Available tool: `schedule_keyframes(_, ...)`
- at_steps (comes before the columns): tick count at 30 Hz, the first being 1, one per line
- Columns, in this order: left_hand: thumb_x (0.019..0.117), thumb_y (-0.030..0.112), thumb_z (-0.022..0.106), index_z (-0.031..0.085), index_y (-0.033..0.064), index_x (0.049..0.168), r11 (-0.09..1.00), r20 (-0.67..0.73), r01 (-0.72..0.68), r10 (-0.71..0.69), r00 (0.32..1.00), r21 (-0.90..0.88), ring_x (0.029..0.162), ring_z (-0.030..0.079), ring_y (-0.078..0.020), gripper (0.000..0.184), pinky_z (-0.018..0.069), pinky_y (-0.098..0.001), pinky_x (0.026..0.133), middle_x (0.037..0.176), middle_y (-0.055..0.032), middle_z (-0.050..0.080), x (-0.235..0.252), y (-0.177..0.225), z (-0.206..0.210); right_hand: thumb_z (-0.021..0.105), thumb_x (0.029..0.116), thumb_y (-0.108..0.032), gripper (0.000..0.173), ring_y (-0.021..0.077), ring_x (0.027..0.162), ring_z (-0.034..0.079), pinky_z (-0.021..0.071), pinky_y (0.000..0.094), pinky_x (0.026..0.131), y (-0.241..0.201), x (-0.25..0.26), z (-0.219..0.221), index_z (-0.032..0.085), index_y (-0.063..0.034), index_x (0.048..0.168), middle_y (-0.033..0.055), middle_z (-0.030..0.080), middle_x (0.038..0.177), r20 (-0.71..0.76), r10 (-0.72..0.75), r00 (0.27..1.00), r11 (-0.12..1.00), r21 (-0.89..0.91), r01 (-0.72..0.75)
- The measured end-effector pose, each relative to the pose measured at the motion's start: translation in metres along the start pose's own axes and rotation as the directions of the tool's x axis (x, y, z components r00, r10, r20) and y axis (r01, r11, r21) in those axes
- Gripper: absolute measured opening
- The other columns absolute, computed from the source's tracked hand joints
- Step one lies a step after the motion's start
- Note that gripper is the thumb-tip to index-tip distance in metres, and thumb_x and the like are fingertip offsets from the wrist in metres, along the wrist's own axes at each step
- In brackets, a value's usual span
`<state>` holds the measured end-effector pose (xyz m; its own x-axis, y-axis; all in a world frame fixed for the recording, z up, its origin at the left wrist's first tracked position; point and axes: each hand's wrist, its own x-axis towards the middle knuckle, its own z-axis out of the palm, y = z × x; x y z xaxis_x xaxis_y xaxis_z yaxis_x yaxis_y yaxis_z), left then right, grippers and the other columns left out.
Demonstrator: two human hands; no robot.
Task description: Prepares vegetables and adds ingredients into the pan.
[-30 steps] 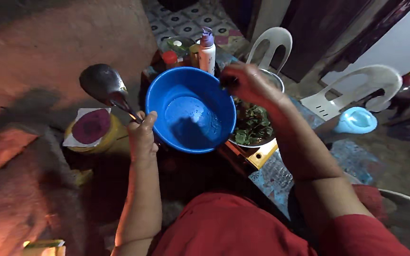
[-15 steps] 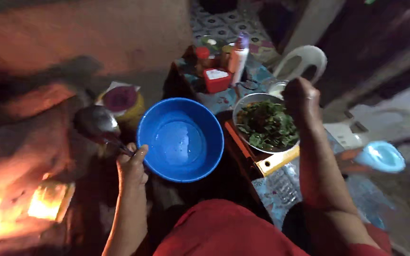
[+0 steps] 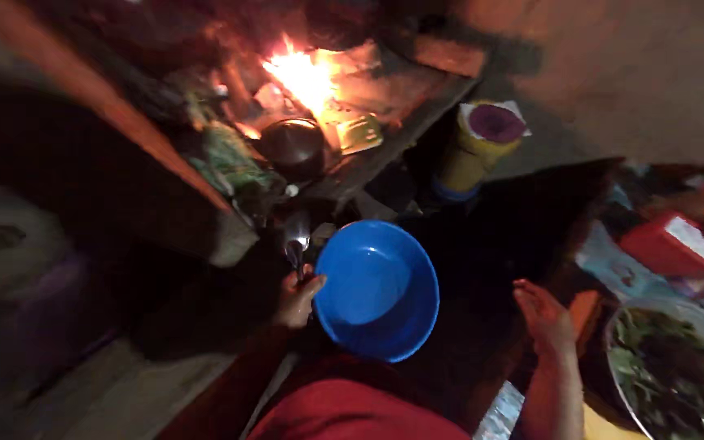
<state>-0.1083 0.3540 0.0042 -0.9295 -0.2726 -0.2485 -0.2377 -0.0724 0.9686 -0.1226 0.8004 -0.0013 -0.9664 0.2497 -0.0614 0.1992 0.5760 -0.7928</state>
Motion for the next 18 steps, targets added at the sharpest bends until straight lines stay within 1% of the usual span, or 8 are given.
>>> schedule_keyframes(2,0.0904,0.008,0.067,0.062,0.0024,0.095,0.991,-0.073,-0.015,0.024,0.997,0.132,0.067,0.058,-0.0022,0.009,0.0521,-0.0216,0.063,0.076,0.0041,0.06,-0.031,-0.01,-0.042,0.057,0.105,-0.017,0.037,0.0303,0.113,0.067,0.0527,0.0453,0.101,-0.015,-0.002,0.036,0.061,0.004,0.135,0.0231,0.066,0.131,0.096,0.006,0.995,1.0,-0.029,-0.003)
schedule_keyframes(5,0.092,0.013,0.069,0.065,-0.0013,0.102,0.984,-0.213,0.065,-0.029,0.977,0.163,0.076,0.064,-0.0091,0.018,0.0569,-0.0304,0.072,0.085,-0.0033,0.065,-0.063,-0.028,-0.094,0.056,0.1058,-0.015,0.033,0.0349,0.114,0.068,0.0519,0.0514,0.102,-0.035,-0.002,0.085,0.064,0.0025,0.133,0.0236,0.067,0.128,0.236,-0.013,0.972,0.992,-0.119,0.042)
schedule_keyframes(8,0.0974,0.018,0.068,0.059,-0.0034,0.133,0.981,-0.304,0.186,-0.161,0.939,0.053,0.108,0.067,-0.0181,0.043,0.056,-0.0379,0.095,0.121,-0.0154,0.067,-0.085,-0.049,-0.157,0.055,0.1054,-0.013,0.032,0.0378,0.118,0.066,0.0504,0.0534,0.105,-0.054,-0.009,0.134,0.064,0.0047,0.131,0.0254,0.067,0.128,0.364,-0.159,0.918,0.96,-0.159,0.229)
schedule_keyframes(10,0.0973,0.024,0.07,0.055,-0.0004,0.139,0.964,-0.358,0.267,-0.245,0.901,0.011,0.118,0.063,-0.0207,0.051,0.0529,-0.0396,0.102,0.131,-0.0169,0.064,-0.094,-0.057,-0.204,0.054,0.1045,-0.011,0.032,0.0392,0.115,0.067,0.0511,0.0546,0.103,-0.072,-0.017,0.169,0.064,0.0068,0.129,0.0276,0.068,0.125,0.41,-0.231,0.882,0.939,-0.145,0.313)
schedule_keyframes(12,0.0976,0.02,0.069,0.054,-0.0017,0.138,0.958,-0.398,0.284,-0.277,0.875,-0.042,0.113,0.065,-0.0192,0.049,0.0552,-0.0373,0.097,0.127,-0.0164,0.065,-0.101,-0.053,-0.249,0.053,0.105,-0.011,0.033,0.0391,0.115,0.067,0.0507,0.0542,0.103,-0.096,-0.028,0.202,0.062,0.0083,0.131,0.0295,0.066,0.126,0.443,-0.22,0.869,0.939,-0.145,0.311)
schedule_keyframes(14,0.1039,0.011,0.056,0.052,-0.006,0.136,0.915,-0.428,0.405,-0.365,0.827,0.003,0.107,0.063,-0.0188,0.036,0.0539,-0.034,0.094,0.123,-0.0182,0.063,-0.107,-0.016,-0.288,0.053,0.106,-0.014,0.036,0.0376,0.119,0.065,0.0494,0.0529,0.105,-0.127,-0.047,0.236,0.061,0.0074,0.133,0.0293,0.064,0.129,0.471,-0.167,0.866,0.946,-0.171,0.275)
schedule_keyframes(16,0.1087,0.005,0.045,0.052,-0.0097,0.137,0.758,-0.446,0.608,-0.472,0.761,0.235,0.119,0.057,-0.0238,0.033,0.0436,-0.035,0.106,0.134,-0.0227,0.059,-0.115,0.045,-0.325,0.055,0.1057,-0.017,0.036,0.0306,0.116,0.067,0.0516,0.0464,0.104,-0.167,-0.079,0.271,0.062,0.0057,0.132,0.0247,0.067,0.128,0.471,-0.104,0.876,0.963,-0.174,0.208)
schedule_keyframes(18,0.1019,-0.001,0.055,0.062,-0.0132,0.123,0.691,-0.546,0.609,-0.36,0.757,0.389,0.109,0.063,-0.0318,0.025,0.0484,-0.0438,0.1,0.121,-0.0282,0.064,-0.134,0.04,-0.378,0.059,0.104,-0.018,0.033,0.0231,0.101,0.07,0.0571,0.0394,0.092,-0.21,-0.123,0.306,0.065,0.0069,0.125,0.0197,0.071,0.114,0.428,-0.067,0.902,0.987,-0.103,0.122)
